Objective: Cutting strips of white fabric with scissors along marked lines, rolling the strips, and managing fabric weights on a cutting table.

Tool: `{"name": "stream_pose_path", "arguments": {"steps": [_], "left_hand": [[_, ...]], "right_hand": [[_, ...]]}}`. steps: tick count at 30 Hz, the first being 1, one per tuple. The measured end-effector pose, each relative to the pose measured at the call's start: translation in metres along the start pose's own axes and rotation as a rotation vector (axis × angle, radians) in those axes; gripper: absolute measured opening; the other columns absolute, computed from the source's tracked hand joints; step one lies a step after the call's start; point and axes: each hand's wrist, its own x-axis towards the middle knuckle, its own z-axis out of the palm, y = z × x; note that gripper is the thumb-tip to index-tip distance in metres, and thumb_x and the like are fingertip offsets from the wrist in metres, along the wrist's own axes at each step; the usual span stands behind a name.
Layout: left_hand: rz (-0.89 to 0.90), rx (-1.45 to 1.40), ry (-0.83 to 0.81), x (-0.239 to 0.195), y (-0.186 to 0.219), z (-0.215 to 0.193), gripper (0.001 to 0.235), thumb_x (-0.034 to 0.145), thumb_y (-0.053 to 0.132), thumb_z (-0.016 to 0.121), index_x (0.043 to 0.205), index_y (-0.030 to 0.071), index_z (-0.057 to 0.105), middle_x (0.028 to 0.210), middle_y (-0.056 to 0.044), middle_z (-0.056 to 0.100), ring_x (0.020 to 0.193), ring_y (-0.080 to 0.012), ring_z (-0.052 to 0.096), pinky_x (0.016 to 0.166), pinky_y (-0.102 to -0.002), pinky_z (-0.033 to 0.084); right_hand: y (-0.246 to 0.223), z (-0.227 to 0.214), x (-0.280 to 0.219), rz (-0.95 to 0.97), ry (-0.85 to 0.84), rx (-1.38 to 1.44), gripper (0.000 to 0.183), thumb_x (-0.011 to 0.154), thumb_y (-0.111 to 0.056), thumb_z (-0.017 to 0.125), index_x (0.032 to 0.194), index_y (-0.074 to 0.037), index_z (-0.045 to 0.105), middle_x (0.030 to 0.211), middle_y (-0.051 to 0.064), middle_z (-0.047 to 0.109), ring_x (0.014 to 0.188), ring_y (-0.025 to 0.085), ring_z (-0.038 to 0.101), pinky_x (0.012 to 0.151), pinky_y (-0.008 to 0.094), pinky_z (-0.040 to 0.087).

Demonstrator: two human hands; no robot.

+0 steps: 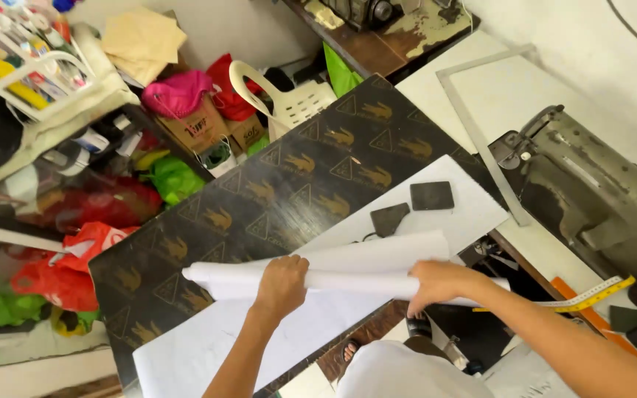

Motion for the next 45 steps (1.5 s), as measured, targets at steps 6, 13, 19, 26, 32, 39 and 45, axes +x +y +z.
{"name": "stream_pose_path", "arguments": {"steps": [6, 13, 19, 26, 32, 39, 45], "left_hand": [[0.007, -0.042, 0.015, 0.004, 0.001, 0.001, 0.020, 0.075, 0.016, 0.070, 0.095, 0.013, 0.070, 0.080, -0.005, 0.068, 0.077, -0.0246, 0.069, 0.074, -0.039, 0.057], [-0.031, -0.045, -0.147, -0.003, 0.012, 0.008, 0.028, 0.081, 0.022, 0.058, 0.106, 0.012, 0.065, 0.104, -0.010, 0.072, 0.096, -0.0339, 0.069, 0.083, -0.046, 0.053], [-0.123, -0.205, -0.393, -0.019, 0.021, -0.042, 0.070, 0.076, 0.035, 0.063, 0.143, 0.017, 0.059, 0.134, -0.011, 0.067, 0.123, -0.0343, 0.062, 0.098, -0.049, 0.053], [-0.121, -0.189, -0.257, -0.031, -0.001, 0.027, 0.040, 0.069, 0.028, 0.068, 0.107, 0.018, 0.078, 0.091, -0.005, 0.076, 0.090, -0.0325, 0.075, 0.082, -0.049, 0.061], [-0.110, -0.033, 0.037, -0.051, -0.018, 0.003, 0.034, 0.077, 0.030, 0.073, 0.109, 0.017, 0.074, 0.086, -0.006, 0.075, 0.084, -0.0323, 0.075, 0.075, -0.048, 0.062], [-0.328, -0.401, -0.431, -0.083, 0.006, -0.035, 0.048, 0.076, 0.038, 0.074, 0.119, 0.017, 0.077, 0.106, -0.010, 0.080, 0.107, -0.0349, 0.074, 0.098, -0.050, 0.058], [-0.316, -0.205, -0.183, -0.063, 0.041, 0.008, 0.040, 0.077, 0.034, 0.072, 0.114, 0.019, 0.075, 0.095, -0.004, 0.078, 0.095, -0.0287, 0.076, 0.085, -0.045, 0.060]], "right_hand": [[0.011, 0.021, 0.010, -0.062, 0.040, -0.001, 0.037, 0.073, -0.033, 0.082, 0.103, -0.013, 0.073, 0.097, 0.010, 0.075, 0.096, 0.030, 0.073, 0.080, 0.042, 0.056], [-0.011, -0.004, 0.007, 0.247, -0.239, -0.150, 0.021, 0.078, -0.028, 0.063, 0.097, -0.031, 0.074, 0.094, -0.009, 0.081, 0.084, 0.013, 0.077, 0.073, 0.031, 0.057], [0.018, 0.022, 0.020, 0.054, 0.211, -0.394, 0.005, 0.085, -0.018, 0.061, 0.081, -0.018, 0.058, 0.078, -0.003, 0.068, 0.072, 0.021, 0.068, 0.064, 0.037, 0.053], [0.024, 0.026, 0.018, -0.098, 0.192, -0.414, 0.041, 0.078, -0.033, 0.077, 0.114, -0.018, 0.065, 0.098, 0.006, 0.068, 0.098, 0.028, 0.072, 0.084, 0.043, 0.059], [-0.014, -0.064, -0.015, -0.013, -0.240, 0.338, 0.057, 0.075, -0.043, 0.082, 0.125, -0.015, 0.076, 0.125, 0.018, 0.077, 0.123, 0.043, 0.065, 0.107, 0.055, 0.050], [0.014, -0.051, -0.016, -0.102, 0.211, 0.892, 0.050, 0.110, -0.039, 0.038, 0.129, -0.005, 0.070, 0.133, 0.022, 0.066, 0.124, 0.038, 0.062, 0.105, 0.047, 0.050], [0.002, 0.028, 0.046, 0.159, 0.401, 0.999, 0.046, 0.104, -0.056, 0.052, 0.098, -0.019, 0.078, 0.090, 0.004, 0.072, 0.091, 0.021, 0.067, 0.086, 0.032, 0.050]]}}
